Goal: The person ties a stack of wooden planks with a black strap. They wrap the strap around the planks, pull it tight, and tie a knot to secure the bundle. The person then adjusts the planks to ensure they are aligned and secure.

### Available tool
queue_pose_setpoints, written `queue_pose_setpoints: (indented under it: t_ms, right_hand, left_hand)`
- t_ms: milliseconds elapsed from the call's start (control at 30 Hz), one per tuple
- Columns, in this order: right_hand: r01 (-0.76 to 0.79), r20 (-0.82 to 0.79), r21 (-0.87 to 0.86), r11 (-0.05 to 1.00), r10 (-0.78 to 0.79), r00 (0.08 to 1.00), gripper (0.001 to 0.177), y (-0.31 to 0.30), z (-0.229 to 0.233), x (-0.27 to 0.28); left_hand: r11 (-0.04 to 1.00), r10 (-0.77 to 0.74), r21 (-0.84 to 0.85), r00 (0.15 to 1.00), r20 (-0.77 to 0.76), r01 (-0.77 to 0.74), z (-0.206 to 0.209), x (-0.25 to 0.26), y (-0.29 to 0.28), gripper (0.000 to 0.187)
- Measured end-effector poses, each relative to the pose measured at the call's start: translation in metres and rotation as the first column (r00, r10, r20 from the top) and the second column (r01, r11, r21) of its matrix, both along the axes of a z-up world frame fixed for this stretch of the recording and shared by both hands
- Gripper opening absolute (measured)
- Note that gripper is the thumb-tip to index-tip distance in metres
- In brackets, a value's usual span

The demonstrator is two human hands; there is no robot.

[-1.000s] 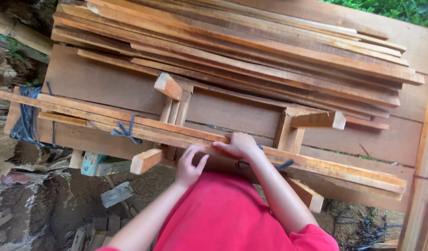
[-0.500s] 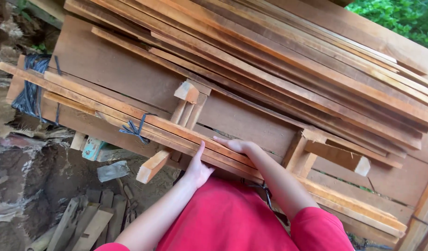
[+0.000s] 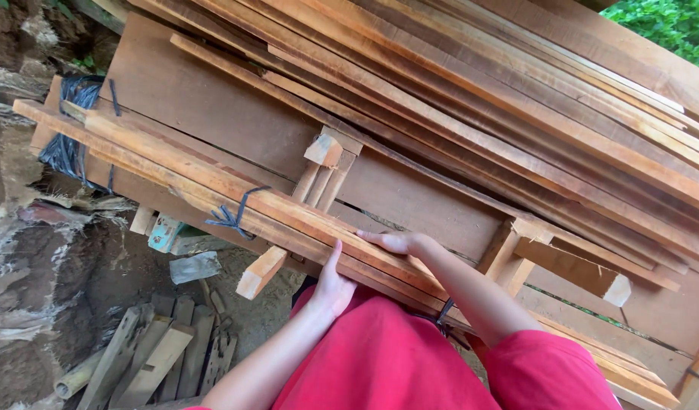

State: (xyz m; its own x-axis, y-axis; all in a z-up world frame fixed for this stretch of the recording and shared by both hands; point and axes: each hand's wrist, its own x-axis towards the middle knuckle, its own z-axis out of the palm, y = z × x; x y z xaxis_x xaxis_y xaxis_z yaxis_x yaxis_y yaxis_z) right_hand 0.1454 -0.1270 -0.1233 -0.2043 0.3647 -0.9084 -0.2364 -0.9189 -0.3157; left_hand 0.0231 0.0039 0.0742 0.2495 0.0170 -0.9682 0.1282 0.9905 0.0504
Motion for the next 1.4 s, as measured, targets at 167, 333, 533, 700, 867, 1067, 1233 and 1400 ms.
queue_pose_setpoints:
  t_ms: [167,333,533,700,867,1067,1233,1400]
  right_hand:
    - [-0.176,0.252,0.177,0.968,0.128,0.959,0.081,0.005,0.068,0.014]
    - [-0.156,0.429,0.074,0.985,0.11,0.897,0.079,0.026,0.111,0.017]
    - [-0.452,0.734,0.065,0.889,0.265,0.626,0.112,0.029,0.13,-0.027]
    - [-0.412,0.912,-0.079,0.908,0.233,0.337,0.111,0.031,0.125,-0.063]
    - [-0.412,0.925,-0.044,0.91,0.193,0.328,0.096,0.022,0.092,-0.064]
    - [-0.448,0.929,-0.041,0.893,0.199,0.313,0.089,0.023,0.085,-0.071]
    - [-0.437,0.911,-0.037,0.899,0.21,0.354,0.092,0.023,0.122,-0.053]
    - [-0.131,0.539,0.142,0.981,0.035,0.842,0.092,0.012,0.188,-0.009]
  left_hand:
    - [0.972,-0.228,0.064,0.972,0.049,0.225,-0.021,-0.009,0.009,0.118]
    - [0.971,-0.2,0.138,0.98,0.01,0.196,0.011,0.004,0.015,0.117]
    - [0.983,-0.142,0.116,0.99,-0.011,0.143,0.029,0.013,0.014,0.103]
    - [0.948,-0.259,0.189,0.966,-0.016,0.257,0.01,-0.004,0.008,0.112]
    - [0.918,-0.306,0.259,0.952,-0.019,0.3,-0.015,-0.02,0.007,0.111]
    - [0.922,-0.246,0.298,0.968,-0.048,0.249,-0.035,-0.022,0.01,0.119]
    - [0.883,-0.283,0.375,0.958,-0.055,0.282,-0.037,-0.025,-0.002,0.116]
    - [0.936,-0.336,0.138,0.939,0.078,0.324,-0.027,-0.031,-0.003,0.134]
